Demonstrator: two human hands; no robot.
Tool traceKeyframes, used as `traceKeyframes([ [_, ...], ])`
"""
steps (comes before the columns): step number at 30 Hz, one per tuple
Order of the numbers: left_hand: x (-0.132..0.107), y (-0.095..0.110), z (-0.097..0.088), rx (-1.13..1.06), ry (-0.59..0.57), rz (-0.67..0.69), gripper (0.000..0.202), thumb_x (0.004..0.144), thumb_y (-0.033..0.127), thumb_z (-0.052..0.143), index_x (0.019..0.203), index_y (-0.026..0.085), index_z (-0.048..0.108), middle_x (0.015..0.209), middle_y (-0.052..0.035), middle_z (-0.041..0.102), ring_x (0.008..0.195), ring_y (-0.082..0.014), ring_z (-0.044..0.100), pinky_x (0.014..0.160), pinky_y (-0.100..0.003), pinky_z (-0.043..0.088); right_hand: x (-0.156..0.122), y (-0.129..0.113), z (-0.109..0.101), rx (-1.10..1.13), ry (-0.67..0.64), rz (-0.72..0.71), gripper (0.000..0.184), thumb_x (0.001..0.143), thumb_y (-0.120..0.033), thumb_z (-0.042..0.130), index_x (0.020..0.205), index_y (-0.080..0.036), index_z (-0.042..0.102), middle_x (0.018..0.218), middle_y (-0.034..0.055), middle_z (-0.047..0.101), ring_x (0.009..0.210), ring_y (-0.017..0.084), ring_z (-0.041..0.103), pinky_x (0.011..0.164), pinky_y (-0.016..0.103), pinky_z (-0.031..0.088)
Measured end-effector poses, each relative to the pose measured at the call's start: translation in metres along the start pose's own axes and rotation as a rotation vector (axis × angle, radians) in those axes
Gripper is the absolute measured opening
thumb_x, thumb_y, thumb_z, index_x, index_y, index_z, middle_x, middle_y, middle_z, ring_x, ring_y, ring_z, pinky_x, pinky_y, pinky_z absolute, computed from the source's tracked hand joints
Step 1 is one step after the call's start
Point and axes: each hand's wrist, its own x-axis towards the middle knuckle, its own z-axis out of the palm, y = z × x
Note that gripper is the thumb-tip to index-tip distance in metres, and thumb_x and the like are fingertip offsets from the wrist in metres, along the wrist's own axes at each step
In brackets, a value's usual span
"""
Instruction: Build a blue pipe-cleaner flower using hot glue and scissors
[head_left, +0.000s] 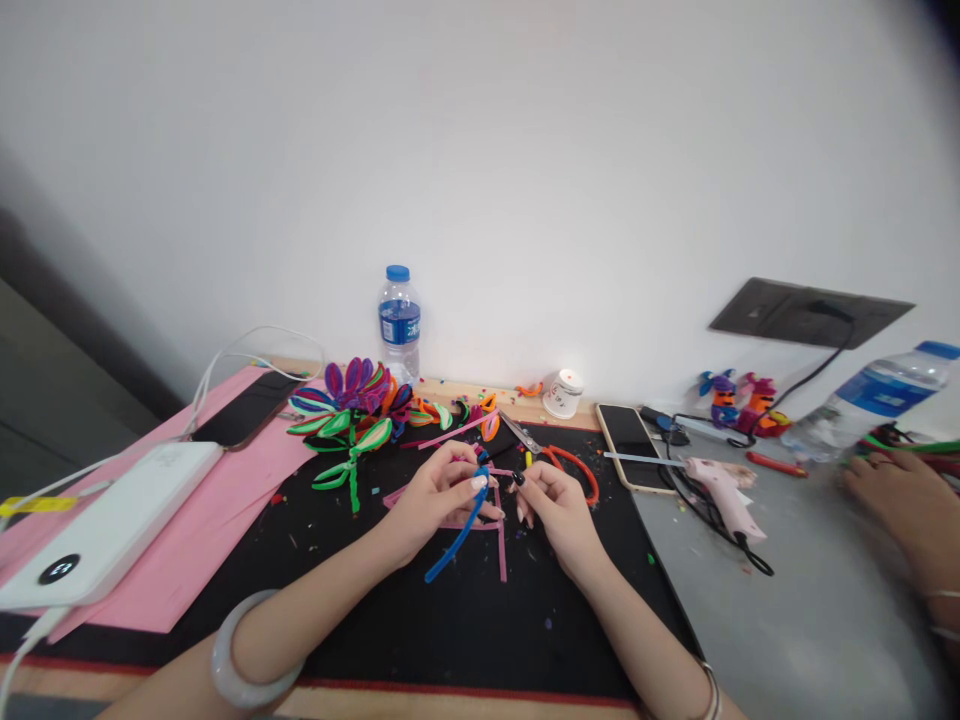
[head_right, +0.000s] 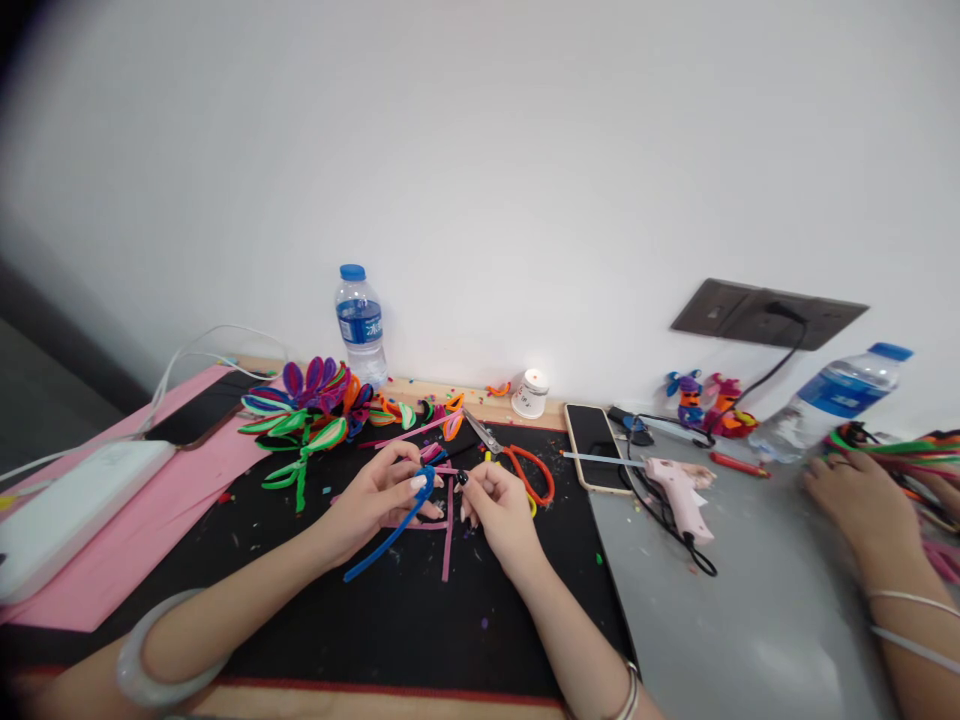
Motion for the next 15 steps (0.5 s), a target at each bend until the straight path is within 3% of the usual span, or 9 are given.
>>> traceKeyframes([
  [15,0.0006,-0.0016,-0.0017,0.014,-0.013,0.008,0.023,0.076,0.028,0.059,0.087,0.023,0.04,0.083,0.004,0.054,0.064,-0.0136,0.066,0.056,-0.02,0.05,0.0,0.0022,0.0002,0.01,-0.004,0.004,0.025,0.077,-0.036,0.056,0.065,-0.016,0.049,0.045,-0.0049,0.05,0.037,0.006,0.038,0.04,0.019,0.028],
])
